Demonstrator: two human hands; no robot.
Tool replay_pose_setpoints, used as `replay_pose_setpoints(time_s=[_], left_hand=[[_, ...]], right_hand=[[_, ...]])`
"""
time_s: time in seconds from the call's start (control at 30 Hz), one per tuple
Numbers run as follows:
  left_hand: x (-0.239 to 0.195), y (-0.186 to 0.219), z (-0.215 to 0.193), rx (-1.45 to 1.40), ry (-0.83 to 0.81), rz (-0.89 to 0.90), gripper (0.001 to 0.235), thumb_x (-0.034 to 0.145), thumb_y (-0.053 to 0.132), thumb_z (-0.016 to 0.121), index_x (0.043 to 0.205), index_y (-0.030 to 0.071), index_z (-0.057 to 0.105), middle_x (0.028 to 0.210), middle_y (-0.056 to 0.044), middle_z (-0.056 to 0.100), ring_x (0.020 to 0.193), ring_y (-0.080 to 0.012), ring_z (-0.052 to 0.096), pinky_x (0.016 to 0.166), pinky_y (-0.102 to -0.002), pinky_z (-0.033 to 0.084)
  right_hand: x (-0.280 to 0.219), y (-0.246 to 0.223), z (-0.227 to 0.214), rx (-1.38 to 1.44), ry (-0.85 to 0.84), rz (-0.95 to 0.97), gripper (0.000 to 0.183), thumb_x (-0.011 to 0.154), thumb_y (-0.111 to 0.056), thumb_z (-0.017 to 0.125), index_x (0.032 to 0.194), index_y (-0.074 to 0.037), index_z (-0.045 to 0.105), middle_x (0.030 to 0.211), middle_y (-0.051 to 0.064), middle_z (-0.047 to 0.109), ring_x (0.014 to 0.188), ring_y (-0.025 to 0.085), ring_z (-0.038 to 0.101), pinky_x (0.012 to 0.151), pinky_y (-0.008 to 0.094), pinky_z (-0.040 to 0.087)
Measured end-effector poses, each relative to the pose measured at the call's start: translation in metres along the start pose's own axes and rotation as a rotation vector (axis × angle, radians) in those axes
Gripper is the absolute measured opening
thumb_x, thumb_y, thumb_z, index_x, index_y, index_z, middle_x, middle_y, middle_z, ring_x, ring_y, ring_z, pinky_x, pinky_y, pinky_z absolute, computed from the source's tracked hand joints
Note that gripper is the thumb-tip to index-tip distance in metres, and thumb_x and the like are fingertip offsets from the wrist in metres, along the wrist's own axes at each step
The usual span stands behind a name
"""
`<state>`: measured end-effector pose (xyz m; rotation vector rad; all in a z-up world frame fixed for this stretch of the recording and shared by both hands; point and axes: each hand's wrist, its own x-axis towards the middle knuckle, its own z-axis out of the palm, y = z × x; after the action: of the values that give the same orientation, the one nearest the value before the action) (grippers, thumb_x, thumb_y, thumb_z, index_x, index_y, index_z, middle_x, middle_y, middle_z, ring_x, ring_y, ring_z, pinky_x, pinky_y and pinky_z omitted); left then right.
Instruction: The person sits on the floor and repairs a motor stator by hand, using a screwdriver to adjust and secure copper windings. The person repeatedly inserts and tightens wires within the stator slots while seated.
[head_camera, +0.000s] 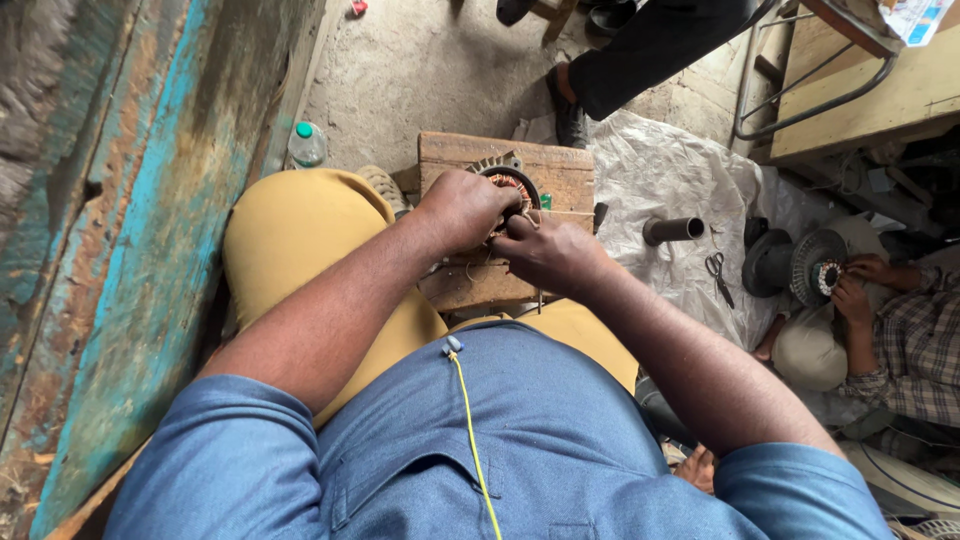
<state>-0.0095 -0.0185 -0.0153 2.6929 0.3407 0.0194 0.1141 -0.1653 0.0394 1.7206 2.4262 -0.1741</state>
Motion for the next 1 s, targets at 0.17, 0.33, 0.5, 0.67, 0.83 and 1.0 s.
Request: replay_pose_setpoints(time_s=[0.17, 0.33, 0.5, 0.67, 0.83, 1.0], left_hand=[[0.001, 0.001, 0.003, -0.008, -0.024, -0.007, 0.022, 0.089, 0.026, 0.069, 0.111, 0.024, 0.07, 0.088, -0.007, 0.075, 0.086, -0.026, 0.075, 0.072, -0.044, 0.058], [0.001, -0.001, 0.004, -0.033, -0.016, -0.005, 0.021, 0.089, 0.025, 0.069, 0.11, 0.025, 0.07, 0.091, -0.007, 0.075, 0.089, -0.0269, 0.074, 0.075, -0.045, 0.058], [0.003, -0.002, 0.006, -0.033, -0.024, -0.001, 0.023, 0.088, 0.027, 0.071, 0.11, 0.024, 0.071, 0.092, -0.007, 0.075, 0.09, -0.0263, 0.074, 0.076, -0.045, 0.058], [0.003, -0.003, 0.006, -0.035, -0.016, 0.009, 0.019, 0.089, 0.027, 0.071, 0.107, 0.024, 0.072, 0.092, -0.007, 0.076, 0.091, -0.0259, 0.074, 0.077, -0.044, 0.058], [0.004, -0.002, 0.006, -0.044, -0.02, 0.003, 0.019, 0.087, 0.027, 0.071, 0.106, 0.024, 0.072, 0.091, -0.007, 0.076, 0.09, -0.0258, 0.074, 0.076, -0.044, 0.058], [0.002, -0.003, 0.006, -0.043, 0.012, 0.016, 0.017, 0.088, 0.026, 0.071, 0.104, 0.022, 0.071, 0.09, -0.007, 0.075, 0.09, -0.0261, 0.074, 0.076, -0.044, 0.058]], right_hand=[[-0.007, 0.011, 0.002, 0.21, 0.131, 0.046, 0.016, 0.09, -0.022, 0.077, 0.102, -0.014, 0.07, 0.097, 0.006, 0.069, 0.075, 0.024, 0.071, 0.063, 0.039, 0.059], [-0.008, 0.014, 0.004, 0.559, 0.207, 0.331, 0.019, 0.092, -0.022, 0.079, 0.103, -0.008, 0.073, 0.094, 0.007, 0.073, 0.085, 0.022, 0.075, 0.075, 0.035, 0.06], [-0.007, 0.007, 0.007, 0.545, 0.218, 0.405, 0.017, 0.09, -0.021, 0.08, 0.101, -0.009, 0.075, 0.093, 0.007, 0.072, 0.084, 0.023, 0.075, 0.074, 0.036, 0.059], [-0.004, 0.001, 0.005, 0.557, 0.232, 0.423, 0.018, 0.088, -0.023, 0.081, 0.098, -0.009, 0.076, 0.094, 0.007, 0.072, 0.083, 0.023, 0.074, 0.073, 0.037, 0.059], [-0.002, 0.001, 0.005, 0.52, 0.193, 0.431, 0.018, 0.088, -0.025, 0.081, 0.096, -0.01, 0.077, 0.093, 0.008, 0.071, 0.083, 0.025, 0.073, 0.073, 0.038, 0.059], [0.001, 0.002, 0.003, 0.568, 0.159, 0.459, 0.018, 0.086, -0.024, 0.081, 0.097, -0.009, 0.076, 0.094, 0.008, 0.071, 0.084, 0.024, 0.073, 0.073, 0.038, 0.059]])
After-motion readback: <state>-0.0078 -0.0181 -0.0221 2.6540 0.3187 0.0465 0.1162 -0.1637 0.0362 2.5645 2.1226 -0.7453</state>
